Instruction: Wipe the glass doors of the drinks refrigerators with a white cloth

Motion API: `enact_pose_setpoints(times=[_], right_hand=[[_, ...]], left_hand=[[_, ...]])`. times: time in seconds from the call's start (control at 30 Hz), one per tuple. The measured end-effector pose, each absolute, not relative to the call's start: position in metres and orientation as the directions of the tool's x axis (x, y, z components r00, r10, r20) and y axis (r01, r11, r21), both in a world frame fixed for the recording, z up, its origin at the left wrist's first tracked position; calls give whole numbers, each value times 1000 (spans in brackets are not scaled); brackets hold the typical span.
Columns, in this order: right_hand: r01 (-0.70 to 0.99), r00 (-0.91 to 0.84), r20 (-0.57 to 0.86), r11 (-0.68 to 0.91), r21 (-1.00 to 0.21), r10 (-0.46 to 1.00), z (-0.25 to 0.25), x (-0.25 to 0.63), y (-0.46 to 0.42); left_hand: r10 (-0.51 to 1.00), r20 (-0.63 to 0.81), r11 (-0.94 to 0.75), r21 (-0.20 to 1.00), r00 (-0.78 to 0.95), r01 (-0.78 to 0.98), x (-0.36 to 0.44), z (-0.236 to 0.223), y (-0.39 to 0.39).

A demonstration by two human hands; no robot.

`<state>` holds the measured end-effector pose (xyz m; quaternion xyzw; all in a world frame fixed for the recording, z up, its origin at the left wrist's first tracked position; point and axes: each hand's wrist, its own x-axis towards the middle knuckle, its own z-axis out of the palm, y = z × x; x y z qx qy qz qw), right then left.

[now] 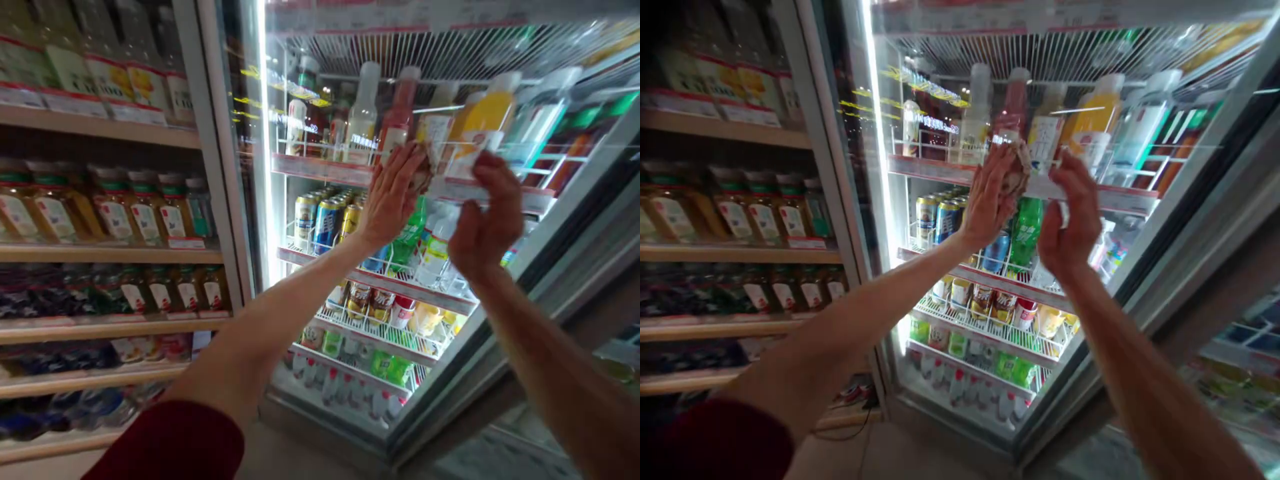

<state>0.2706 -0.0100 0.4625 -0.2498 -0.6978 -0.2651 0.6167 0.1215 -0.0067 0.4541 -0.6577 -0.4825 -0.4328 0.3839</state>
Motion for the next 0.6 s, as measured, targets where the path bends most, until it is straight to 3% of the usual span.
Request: enact_pose_setpoints(times=[0.1,0.27,0.33,0.5,0.6], right_hand=[[630,-217,975,770,100,50,448,239,-8],[786,-276,949,604,132,151,425,204,-2],[826,-307,938,535,177,162,420,196,0],[864,-352,930,421,276,111,437,232,14],[935,-167,986,319,156,8,475,303,22]], left_hand=[[302,938,-249,-95,171,964,124,465,-10],[200,843,-438,-380,500,815,52,445,-8],[197,833,-405,-411,516,817,17,433,-4],[107,980,-240,-136,166,961,-31,412,9],[85,987,-242,-109,133,964,-34,406,12]])
